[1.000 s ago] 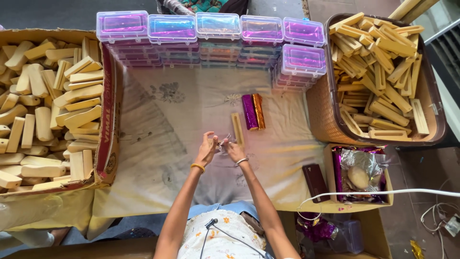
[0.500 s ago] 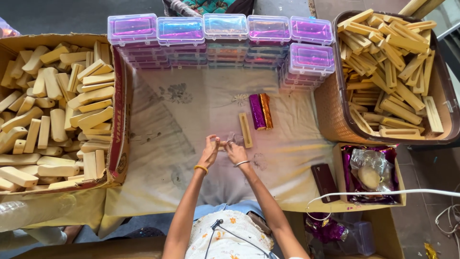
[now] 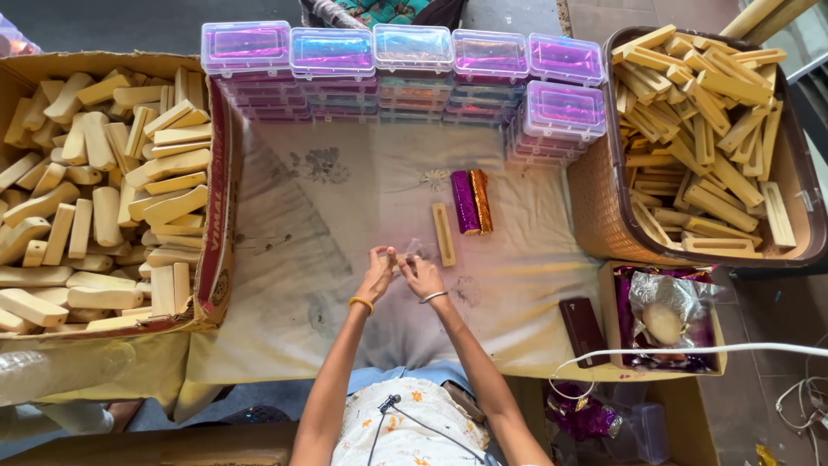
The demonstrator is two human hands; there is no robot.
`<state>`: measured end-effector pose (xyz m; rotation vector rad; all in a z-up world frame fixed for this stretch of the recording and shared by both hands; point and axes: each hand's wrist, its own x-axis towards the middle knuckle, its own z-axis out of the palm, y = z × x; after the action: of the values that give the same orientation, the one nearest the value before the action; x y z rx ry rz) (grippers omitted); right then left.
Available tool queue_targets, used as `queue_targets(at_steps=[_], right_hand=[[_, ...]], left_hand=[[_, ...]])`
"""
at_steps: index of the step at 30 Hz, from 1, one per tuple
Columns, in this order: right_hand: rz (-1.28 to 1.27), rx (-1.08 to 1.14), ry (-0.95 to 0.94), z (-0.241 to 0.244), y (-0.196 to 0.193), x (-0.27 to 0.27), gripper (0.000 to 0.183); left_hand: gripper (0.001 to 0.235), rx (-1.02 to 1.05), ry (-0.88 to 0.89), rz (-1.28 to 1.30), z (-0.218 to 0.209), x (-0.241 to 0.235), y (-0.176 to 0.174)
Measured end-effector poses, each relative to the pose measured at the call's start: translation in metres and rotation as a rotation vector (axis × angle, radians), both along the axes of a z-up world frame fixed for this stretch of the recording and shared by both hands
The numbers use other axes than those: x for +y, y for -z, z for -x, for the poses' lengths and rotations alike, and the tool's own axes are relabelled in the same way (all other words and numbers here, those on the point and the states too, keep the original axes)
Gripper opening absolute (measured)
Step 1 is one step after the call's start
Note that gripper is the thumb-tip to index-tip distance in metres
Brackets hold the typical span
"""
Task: The person wipes small wooden blocks with a white cloth and then wraps them in shiny metallic paper. They place the wrapped blocks into a basket and continue the process with additional blocks from a nearby box.
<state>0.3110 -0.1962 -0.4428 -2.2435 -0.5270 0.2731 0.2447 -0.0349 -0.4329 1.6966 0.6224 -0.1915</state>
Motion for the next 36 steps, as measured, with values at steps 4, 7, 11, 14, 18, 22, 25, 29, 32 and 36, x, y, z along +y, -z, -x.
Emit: queue_targets(at_steps=[4, 7, 11, 14, 18, 22, 25, 29, 32, 36], right_hand=[[-0.268, 0.526, -0.065, 0.001, -0.031, 0.005, 0.045], [-0.369, 0.571, -0.094, -0.008, -0.007, -0.012, 0.037], [-0.212, -0.035, -0.173, -0.004, 0.006, -0.019, 0.044], [-0.193, -0.132, 0.002, 0.0, 0.001, -0.017, 0.029], [-0.14, -0.025, 0.107, -0.003, -0.037, -0.02, 0.02], [-0.259, -0.1, 0.108, -0.005, -0.052, -0.026, 0.019], [-0.358, -0.019, -0.032, -0.009, -0.004, -0.022, 0.023], [-0.671, 0.434, -0.248, -0.005, 0.02, -0.006, 0.031], [-0.756, 0.476, -0.264, 0.006, -0.031, 0.003, 0.034], [-0.609, 0.257, -0.196, 0.001, -0.016, -0.003, 0.035]], left_hand=[[0.11, -0.052, -0.018, 0.001, 0.001, -0.002, 0.017], [0.113, 0.03, -0.047, 0.025, 0.001, -0.004, 0.004], [0.105, 0.065, -0.076, 0.062, 0.003, -0.005, 0.004], [0.082, -0.011, -0.093, 0.076, 0.004, -0.004, 0.009], [0.047, -0.103, -0.144, -0.056, 0.008, 0.006, 0.013], [0.038, -0.096, -0.062, -0.167, 0.01, 0.006, 0.009], [0.039, -0.129, -0.014, -0.148, 0.002, -0.005, 0.025], [0.043, -0.115, -0.084, -0.193, -0.001, -0.015, -0.031], [0.044, -0.071, -0.128, -0.316, -0.002, -0.014, -0.024], [0.038, -0.161, -0.125, -0.375, 0.002, -0.008, -0.021]])
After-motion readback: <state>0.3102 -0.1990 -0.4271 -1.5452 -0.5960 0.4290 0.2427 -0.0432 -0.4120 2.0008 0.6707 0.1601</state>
